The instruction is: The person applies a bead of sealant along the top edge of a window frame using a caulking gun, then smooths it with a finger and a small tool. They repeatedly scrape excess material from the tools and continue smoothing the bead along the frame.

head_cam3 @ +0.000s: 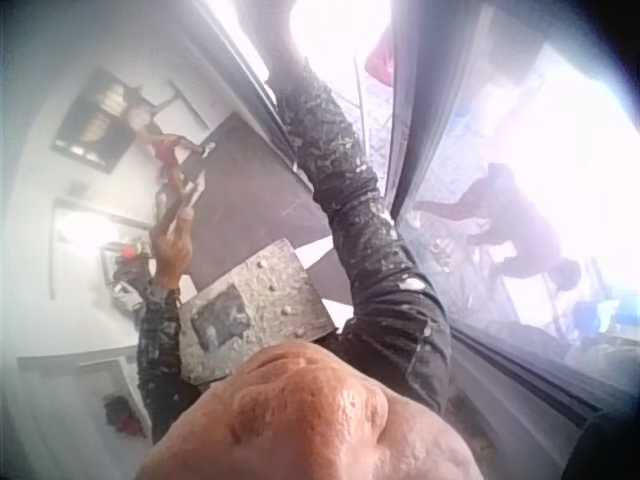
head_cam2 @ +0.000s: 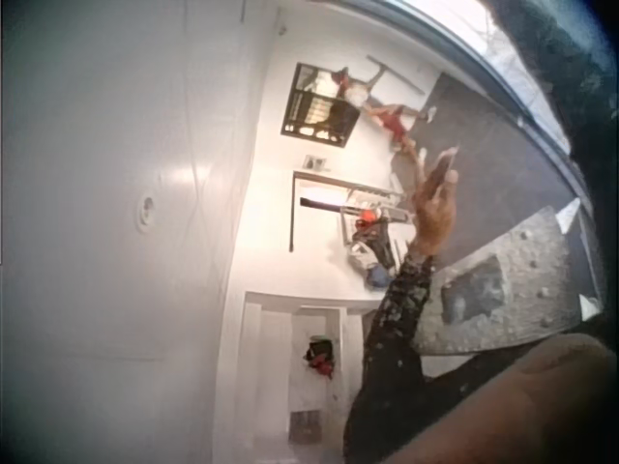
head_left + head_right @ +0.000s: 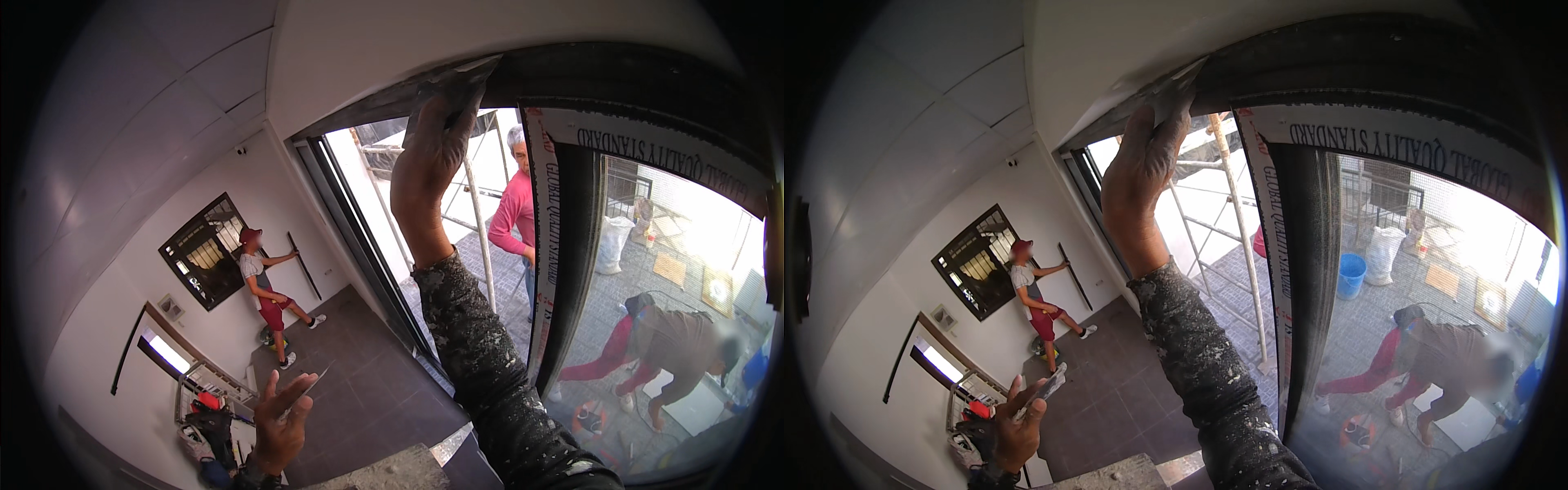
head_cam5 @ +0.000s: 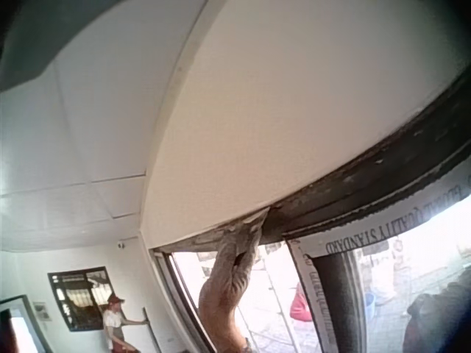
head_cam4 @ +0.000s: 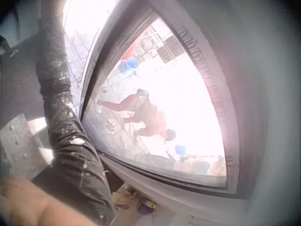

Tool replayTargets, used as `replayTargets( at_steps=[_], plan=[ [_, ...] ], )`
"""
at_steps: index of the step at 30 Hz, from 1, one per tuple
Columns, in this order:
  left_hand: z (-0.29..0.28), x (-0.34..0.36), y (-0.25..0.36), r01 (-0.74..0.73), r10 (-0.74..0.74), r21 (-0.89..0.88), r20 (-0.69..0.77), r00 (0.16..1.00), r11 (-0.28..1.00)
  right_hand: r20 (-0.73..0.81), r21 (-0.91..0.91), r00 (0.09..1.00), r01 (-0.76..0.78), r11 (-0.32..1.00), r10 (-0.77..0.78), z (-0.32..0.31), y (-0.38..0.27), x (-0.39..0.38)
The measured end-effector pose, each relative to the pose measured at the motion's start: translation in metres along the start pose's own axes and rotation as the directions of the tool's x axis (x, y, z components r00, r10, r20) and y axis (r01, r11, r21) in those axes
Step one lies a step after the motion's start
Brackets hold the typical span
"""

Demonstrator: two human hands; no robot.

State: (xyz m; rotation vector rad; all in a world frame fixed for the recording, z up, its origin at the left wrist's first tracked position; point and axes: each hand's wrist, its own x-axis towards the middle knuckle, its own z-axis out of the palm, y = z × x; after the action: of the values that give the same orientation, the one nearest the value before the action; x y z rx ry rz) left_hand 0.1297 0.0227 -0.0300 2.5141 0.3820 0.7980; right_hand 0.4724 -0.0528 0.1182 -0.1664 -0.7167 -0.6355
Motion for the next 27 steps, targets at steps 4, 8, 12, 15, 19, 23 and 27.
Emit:
replayTargets(
  at_steps=[4, 8, 12, 15, 19, 23, 27],
  plan=[
    [-0.002, -0.001, 0.002, -0.016, 0.016, -0.001, 0.005, 1.000, 1.000, -0.036, -0.043, 0.997, -0.067, 0.997, 0.065, 0.029, -0.008, -0.004],
    [0.000, -0.001, 0.005, -0.026, 0.026, -0.018, -0.019, 0.999, 0.999, -0.089, -0.108, 0.993, -0.092, 0.990, 0.082, 0.066, -0.005, -0.030],
    [0.001, -0.003, 0.008, -0.013, 0.013, -0.004, -0.023, 1.000, 1.000, -0.156, -0.194, 0.984, -0.114, 0.974, 0.084, 0.097, -0.019, -0.042],
    [0.000, -0.006, 0.006, 0.005, -0.005, 0.005, -0.060, 0.998, 1.000, -0.002, -0.151, 0.998, -0.060, 0.987, 0.060, 0.099, -0.047, -0.056],
    [-0.016, -0.012, 0.007, 0.140, -0.191, -0.338, -0.123, 0.974, 0.931, 0.460, -0.074, 0.881, -0.085, 0.994, 0.110, 0.056, -0.101, -0.090],
    [-0.038, -0.013, 0.018, 0.033, -0.234, -0.913, -0.069, 0.970, 0.406, 0.915, -0.076, 0.399, 0.027, 0.997, 0.059, 0.013, -0.153, -0.104],
    [-0.054, -0.017, 0.044, 0.152, -0.128, -0.982, 0.166, 0.978, -0.111, 0.987, -0.084, -0.101, 0.318, 0.944, 0.122, -0.005, -0.200, -0.104]
  ],
)
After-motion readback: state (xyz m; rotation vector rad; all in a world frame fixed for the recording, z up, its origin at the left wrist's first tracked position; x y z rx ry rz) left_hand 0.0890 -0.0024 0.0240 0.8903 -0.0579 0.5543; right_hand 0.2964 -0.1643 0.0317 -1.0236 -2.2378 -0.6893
